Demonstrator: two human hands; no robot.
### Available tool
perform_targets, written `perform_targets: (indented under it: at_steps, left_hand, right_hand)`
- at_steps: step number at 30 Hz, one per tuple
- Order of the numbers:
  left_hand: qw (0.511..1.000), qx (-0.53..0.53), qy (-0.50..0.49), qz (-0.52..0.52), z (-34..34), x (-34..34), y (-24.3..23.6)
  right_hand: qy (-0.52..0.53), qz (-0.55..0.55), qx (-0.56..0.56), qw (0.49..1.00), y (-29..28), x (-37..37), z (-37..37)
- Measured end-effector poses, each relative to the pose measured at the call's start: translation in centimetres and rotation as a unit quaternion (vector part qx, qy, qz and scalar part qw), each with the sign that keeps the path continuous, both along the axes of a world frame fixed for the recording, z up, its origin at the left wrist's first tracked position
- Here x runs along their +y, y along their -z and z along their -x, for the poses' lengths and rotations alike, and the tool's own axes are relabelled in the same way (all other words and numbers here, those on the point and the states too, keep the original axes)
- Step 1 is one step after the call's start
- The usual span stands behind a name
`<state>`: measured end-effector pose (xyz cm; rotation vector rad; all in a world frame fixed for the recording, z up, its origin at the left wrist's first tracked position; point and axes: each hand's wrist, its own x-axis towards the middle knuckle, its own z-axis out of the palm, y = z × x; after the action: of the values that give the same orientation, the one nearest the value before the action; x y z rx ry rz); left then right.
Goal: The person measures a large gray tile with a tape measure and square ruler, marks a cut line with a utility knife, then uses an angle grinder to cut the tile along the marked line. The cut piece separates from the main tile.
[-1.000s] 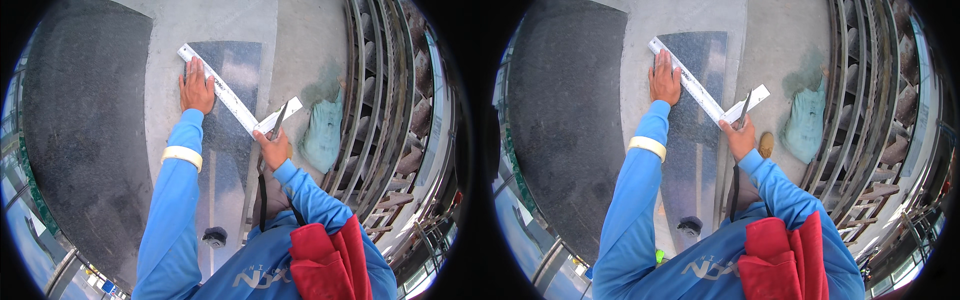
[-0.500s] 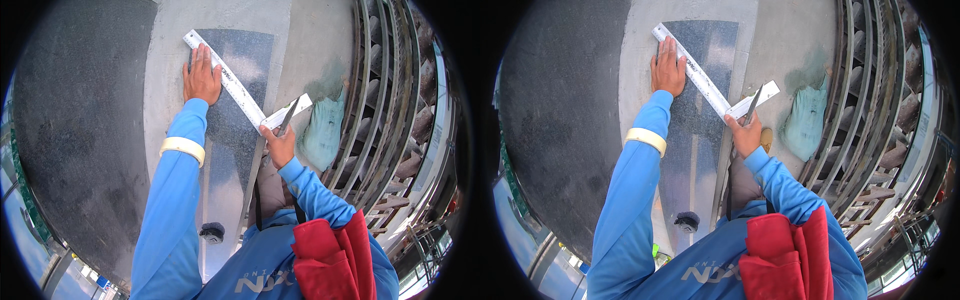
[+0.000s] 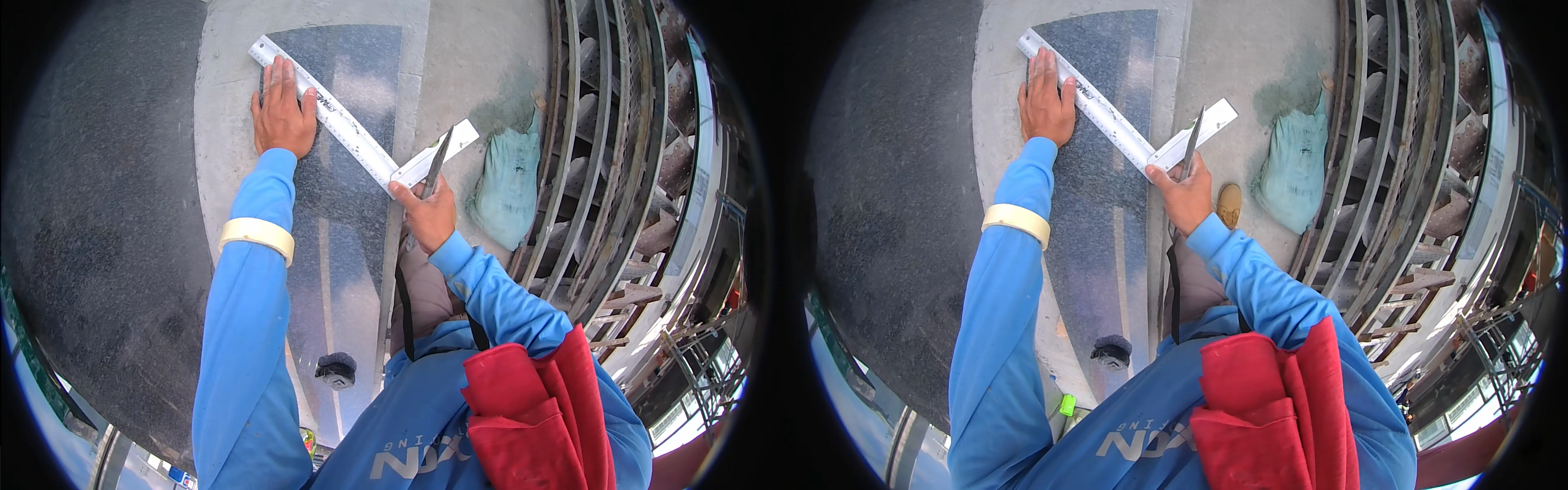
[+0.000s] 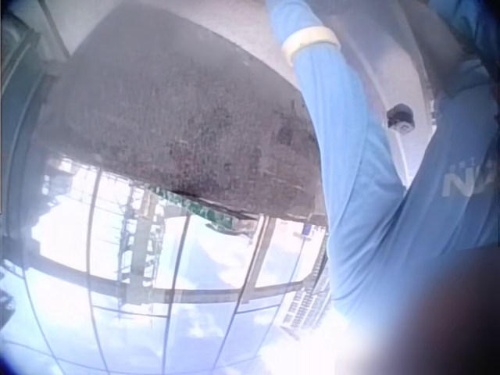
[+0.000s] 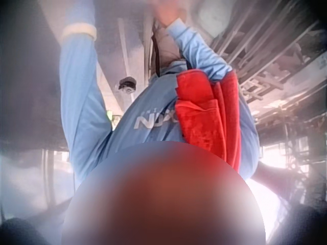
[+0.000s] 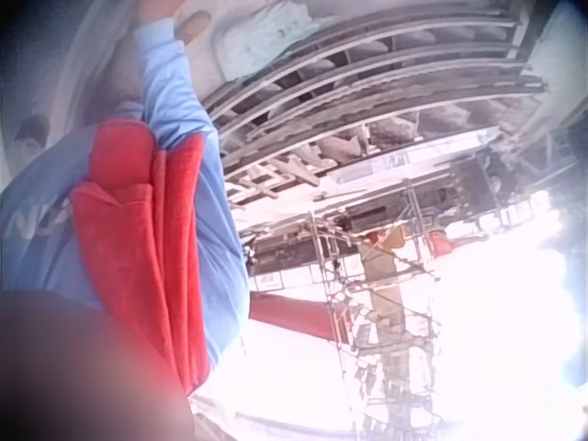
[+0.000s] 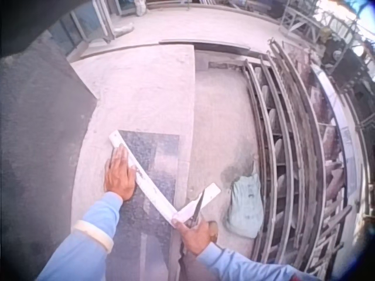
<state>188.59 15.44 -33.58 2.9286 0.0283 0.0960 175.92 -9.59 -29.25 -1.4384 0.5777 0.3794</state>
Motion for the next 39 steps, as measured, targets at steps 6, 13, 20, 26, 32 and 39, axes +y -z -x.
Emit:
perform_targets:
  at_steps: [6, 13, 20, 26, 32, 39]
  left_hand:
    - [1.000, 0.000, -0.002, -0.002, -0.4, -0.5, 0.3]
    - [1.000, -0.006, -0.002, 0.009, -1.7, -1.5, 0.7]
    - [1.000, -0.006, 0.000, 0.004, -2.9, -2.9, 1.4]
    - [1.000, -0.006, 0.001, 0.007, -3.6, -3.1, 1.8]
    - [1.000, -0.009, 0.007, 0.002, -4.1, -3.1, 1.8]
    - [1.000, 0.000, 0.008, -0.002, -4.2, -3.6, 1.8]
  right_hand:
    - [-0.015, 0.019, 0.000, 1.000, -0.3, -0.5, -0.5]
    - [-0.015, -0.032, -0.012, 0.999, 0.7, -2.0, -1.7]
    - [-0.020, -0.044, -0.022, 0.999, 2.8, -3.5, -2.3]
    - [-0.012, -0.060, -0.020, 0.998, 3.1, -3.9, -3.0]
    - [-0.012, -0.048, -0.022, 0.999, 2.9, -3.9, -3.5]
    - [0.024, -0.056, -0.029, 0.998, 2.8, -3.4, -3.3]
